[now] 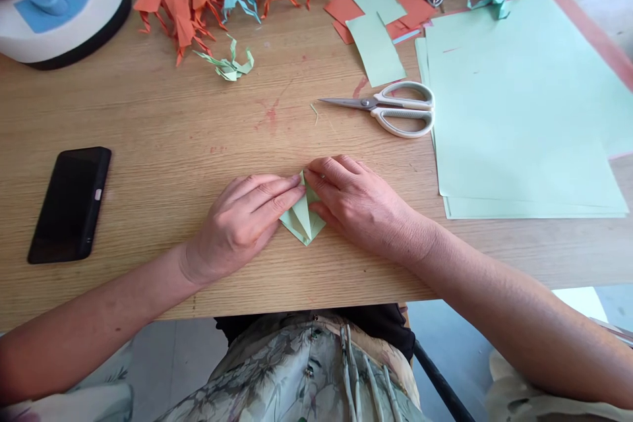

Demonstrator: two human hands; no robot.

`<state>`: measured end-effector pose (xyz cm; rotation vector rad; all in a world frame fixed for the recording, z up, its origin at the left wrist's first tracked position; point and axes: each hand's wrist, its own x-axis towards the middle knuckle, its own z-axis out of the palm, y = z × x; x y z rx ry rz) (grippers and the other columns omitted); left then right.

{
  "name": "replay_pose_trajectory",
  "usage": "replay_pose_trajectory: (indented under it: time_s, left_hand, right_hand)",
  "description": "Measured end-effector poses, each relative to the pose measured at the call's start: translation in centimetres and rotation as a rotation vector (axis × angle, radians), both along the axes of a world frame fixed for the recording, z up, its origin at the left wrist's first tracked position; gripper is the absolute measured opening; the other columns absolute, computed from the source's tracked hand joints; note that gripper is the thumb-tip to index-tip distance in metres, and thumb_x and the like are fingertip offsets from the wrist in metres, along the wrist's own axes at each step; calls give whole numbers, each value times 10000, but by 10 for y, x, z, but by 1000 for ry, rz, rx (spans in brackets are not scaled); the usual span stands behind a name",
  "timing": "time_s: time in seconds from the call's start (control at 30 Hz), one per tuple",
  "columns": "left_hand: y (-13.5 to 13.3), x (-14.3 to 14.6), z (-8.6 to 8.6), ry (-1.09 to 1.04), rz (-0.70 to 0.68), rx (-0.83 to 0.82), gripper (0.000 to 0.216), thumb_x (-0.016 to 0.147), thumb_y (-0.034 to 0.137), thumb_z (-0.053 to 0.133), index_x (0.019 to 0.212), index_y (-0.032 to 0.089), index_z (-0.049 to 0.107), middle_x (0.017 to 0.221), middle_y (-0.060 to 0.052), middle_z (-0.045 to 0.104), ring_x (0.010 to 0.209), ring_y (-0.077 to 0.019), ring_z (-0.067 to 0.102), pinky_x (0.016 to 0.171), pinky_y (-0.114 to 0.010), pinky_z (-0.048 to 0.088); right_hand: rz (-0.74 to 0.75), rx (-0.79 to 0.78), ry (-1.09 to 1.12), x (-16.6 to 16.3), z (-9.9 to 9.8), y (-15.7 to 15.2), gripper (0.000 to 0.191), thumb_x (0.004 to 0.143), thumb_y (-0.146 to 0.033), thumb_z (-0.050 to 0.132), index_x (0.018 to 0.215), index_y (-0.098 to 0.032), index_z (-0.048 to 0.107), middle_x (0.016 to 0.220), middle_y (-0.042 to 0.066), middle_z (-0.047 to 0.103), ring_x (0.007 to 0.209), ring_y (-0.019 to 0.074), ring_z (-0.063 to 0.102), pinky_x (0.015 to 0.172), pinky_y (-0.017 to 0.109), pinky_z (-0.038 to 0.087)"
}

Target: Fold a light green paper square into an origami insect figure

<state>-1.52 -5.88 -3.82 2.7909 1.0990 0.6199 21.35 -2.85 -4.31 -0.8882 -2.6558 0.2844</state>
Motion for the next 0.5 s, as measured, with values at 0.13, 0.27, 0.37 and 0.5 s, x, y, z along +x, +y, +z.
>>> replay_pose_trajectory:
  time_s: [0.13,0.27,0.37,0.5]
  left_hand:
    - [3,-4,-4,-8,-61,-3,321,990,94,472,1248,163,650,1305,-138,676,1199,-257,639,983,-420,554]
    - [8,-11,-6,21,-153,50,309,989,99,501,1263,147,635,1313,-153,668,1240,-260,626,1017,-419,556]
    - [13,-16,-6,23,-212,100,306,985,99,521,1271,128,624,1308,-159,670,1229,-259,635,1000,-410,570]
    - [20,-20,-5,31,-288,143,274,977,104,548,1235,108,642,1285,-158,683,1216,-270,643,983,-398,578]
  right_hand:
    - [1,-20,5,0,1,1,324,995,-239,492,1278,-126,602,1230,170,619,1110,285,580,964,443,512]
    - [8,-64,42,2,1,2,325,985,-238,520,1280,-131,609,1239,171,628,1135,293,590,984,460,507]
    - [39,-56,70,3,1,4,329,987,-242,518,1279,-119,608,1227,178,637,1106,297,605,974,479,512]
    - [99,-50,79,6,2,9,325,994,-227,495,1272,-106,613,1227,183,637,1109,287,603,969,471,511]
